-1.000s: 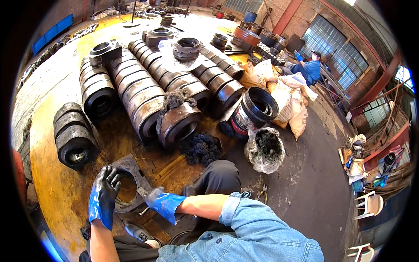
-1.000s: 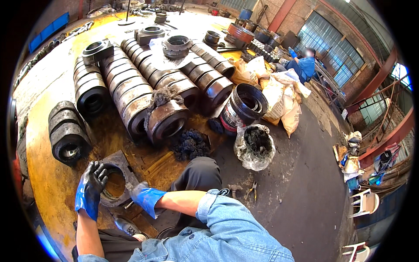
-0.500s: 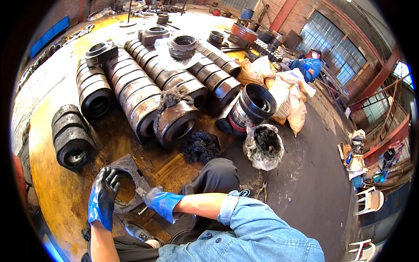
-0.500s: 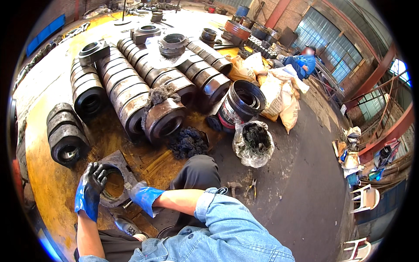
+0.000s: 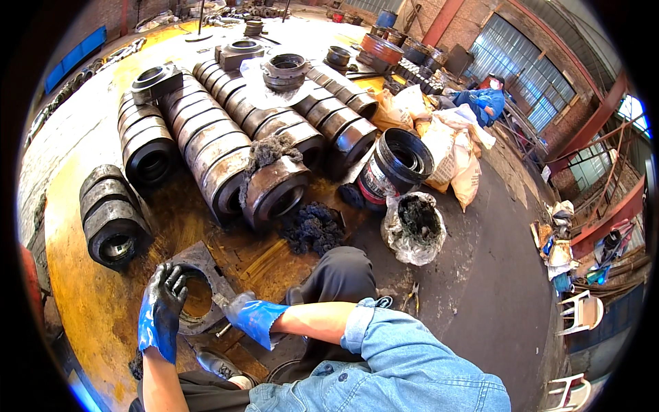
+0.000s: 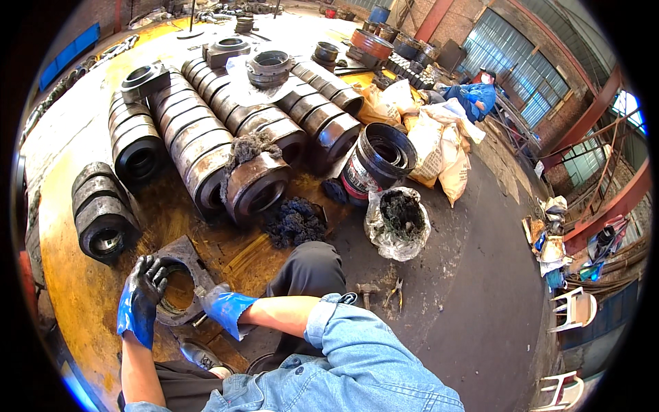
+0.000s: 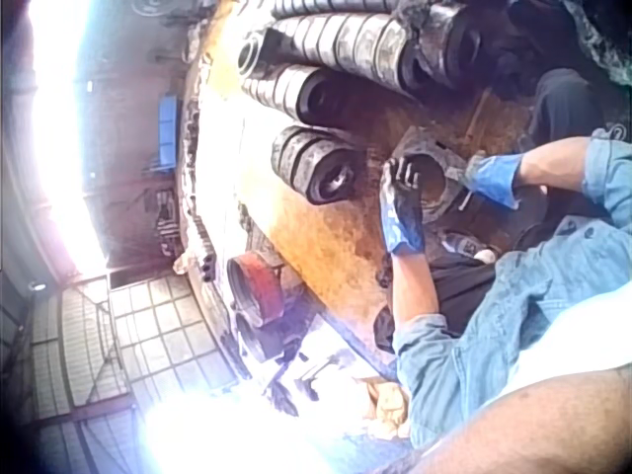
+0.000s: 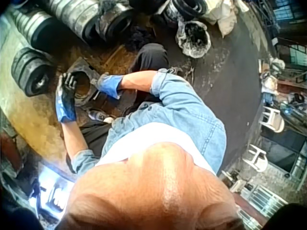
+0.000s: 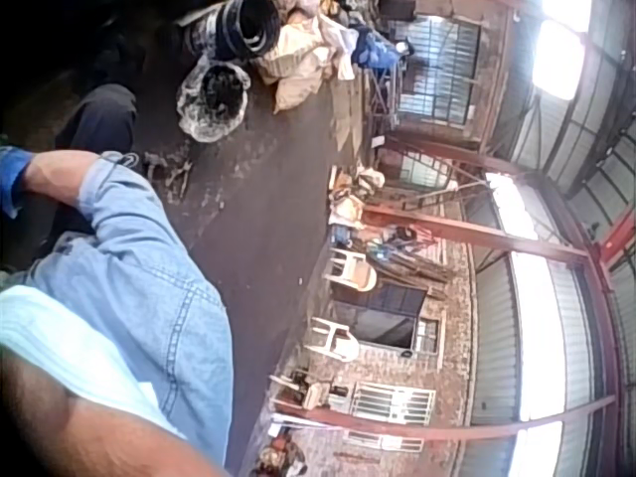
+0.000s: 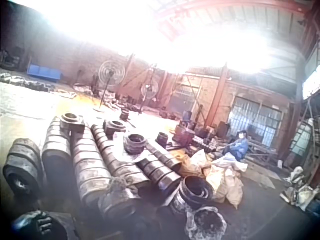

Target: The person applies a dark substance to metal rings and housings using a metal scraper while wearing blue gloves, handling parts from a pile on the floor.

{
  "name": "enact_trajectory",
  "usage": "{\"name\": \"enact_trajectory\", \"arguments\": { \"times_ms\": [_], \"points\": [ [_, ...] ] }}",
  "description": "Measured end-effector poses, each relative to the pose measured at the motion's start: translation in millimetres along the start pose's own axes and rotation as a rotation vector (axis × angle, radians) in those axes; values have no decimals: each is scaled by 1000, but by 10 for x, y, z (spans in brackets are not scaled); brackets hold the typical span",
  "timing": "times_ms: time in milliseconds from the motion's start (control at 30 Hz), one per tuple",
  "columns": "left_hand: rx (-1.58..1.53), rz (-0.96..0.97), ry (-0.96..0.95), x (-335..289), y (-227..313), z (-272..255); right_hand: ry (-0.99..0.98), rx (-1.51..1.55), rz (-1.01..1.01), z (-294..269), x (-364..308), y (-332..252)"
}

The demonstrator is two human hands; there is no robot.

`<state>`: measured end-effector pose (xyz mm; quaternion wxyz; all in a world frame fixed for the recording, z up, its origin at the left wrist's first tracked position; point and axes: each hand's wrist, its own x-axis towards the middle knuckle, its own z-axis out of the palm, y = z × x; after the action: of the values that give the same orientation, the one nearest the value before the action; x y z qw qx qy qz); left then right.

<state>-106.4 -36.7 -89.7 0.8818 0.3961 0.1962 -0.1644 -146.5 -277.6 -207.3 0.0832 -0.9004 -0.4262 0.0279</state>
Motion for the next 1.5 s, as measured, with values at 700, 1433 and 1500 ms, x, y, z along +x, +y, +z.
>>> {"name": "enact_trajectory", "arguments": {
  "times_ms": [700,1433,1500],
  "points": [
    [11,9,-5,3,-21,-17,61,33,-14,3,-20,29],
    [-5,15,58,-60,-23,113,10,23,-63,-199,-62,19],
    [-8,18,42,-52,-29,97,-25,-10,-72,-107,-43,25]
  ]
}}
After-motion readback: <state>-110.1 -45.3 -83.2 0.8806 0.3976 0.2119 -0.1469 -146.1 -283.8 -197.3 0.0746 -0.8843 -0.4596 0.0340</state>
